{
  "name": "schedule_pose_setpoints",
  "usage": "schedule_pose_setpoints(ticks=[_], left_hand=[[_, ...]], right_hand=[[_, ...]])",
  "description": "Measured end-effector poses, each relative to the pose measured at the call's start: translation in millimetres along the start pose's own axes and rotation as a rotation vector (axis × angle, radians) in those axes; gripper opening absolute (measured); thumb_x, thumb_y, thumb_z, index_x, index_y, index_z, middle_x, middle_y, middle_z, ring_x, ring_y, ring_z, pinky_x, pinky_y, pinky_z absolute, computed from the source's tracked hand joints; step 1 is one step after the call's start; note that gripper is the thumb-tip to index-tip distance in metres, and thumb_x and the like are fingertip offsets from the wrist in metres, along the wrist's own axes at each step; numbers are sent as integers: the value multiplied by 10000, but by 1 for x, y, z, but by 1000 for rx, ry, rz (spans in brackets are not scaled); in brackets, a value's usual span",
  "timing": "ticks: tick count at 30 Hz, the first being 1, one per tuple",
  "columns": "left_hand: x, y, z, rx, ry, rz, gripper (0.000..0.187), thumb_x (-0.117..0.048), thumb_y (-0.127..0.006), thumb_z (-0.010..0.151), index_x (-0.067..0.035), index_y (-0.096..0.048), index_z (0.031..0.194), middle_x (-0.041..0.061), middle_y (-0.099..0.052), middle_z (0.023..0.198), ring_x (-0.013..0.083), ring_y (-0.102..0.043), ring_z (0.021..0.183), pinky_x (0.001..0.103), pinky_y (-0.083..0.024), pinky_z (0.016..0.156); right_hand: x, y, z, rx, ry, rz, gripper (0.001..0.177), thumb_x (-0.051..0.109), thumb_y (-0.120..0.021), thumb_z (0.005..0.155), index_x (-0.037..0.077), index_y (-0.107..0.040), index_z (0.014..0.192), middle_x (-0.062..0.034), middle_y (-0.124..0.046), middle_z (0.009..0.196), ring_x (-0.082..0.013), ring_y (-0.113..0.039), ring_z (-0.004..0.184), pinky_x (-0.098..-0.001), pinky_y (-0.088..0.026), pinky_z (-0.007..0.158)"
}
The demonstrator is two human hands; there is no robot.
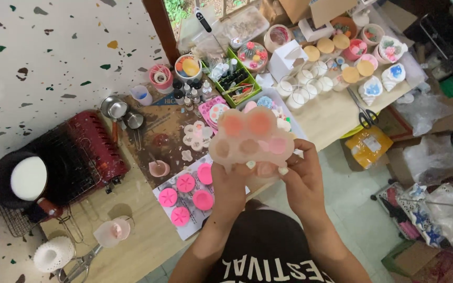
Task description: The person is preparing candle molds by inserting decorative wax pieces into a paw-shaped mold.
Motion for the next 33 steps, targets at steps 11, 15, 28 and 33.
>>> schedule_pose_setpoints(ticks=[11, 15, 28, 33], left_hand=[[54, -29, 10, 126, -59, 62, 489, 28, -625, 913, 15, -517, 1390, 101, -635, 1290, 196, -642, 1172, 347, -579, 936], [79, -54, 15, 98, 68, -81, 609, -12, -655, 851, -45, -444, 1422, 100, -589, 1326, 231, -630, 1200, 390, -585, 938], [74, -36, 5, -166, -96, 282, 511, -33, -660, 856, 1, -537, 1350, 84, -672, 1194, 191, -660, 1039, 319, -559, 846], [65, 88, -29, -413, -187, 366, 417, -53, -677, 883, 45, -603, 1282, 83, -695, 1152, 166, -669, 1013, 307, -560, 829]], right_hand=[[33, 45, -4, -154, 85, -209, 554, -104, -507, 923, 28, -312, 1425, -220, -667, 1243, -227, -664, 1130, -354, -547, 964], [50, 78, 2, -59, 18, -160, 561, -129, -573, 897, 66, -297, 1344, -221, -661, 1186, -258, -696, 1094, -397, -586, 926], [46, 110, 29, 161, -32, -226, 582, -114, -604, 790, 115, -436, 1297, -151, -568, 1406, -280, -660, 1146, -397, -579, 911], [-34, 221, 26, -99, 243, -450, 183, -95, -522, 832, -2, -655, 919, -159, -667, 1209, -230, -649, 1114, -325, -520, 966]])
Point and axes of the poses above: each hand's wrist, its own z-axis towards the middle knuckle, its own y-axis out of the back of the hand, x = y × z, the point moved 2 cm from there along z, towards the middle knuckle
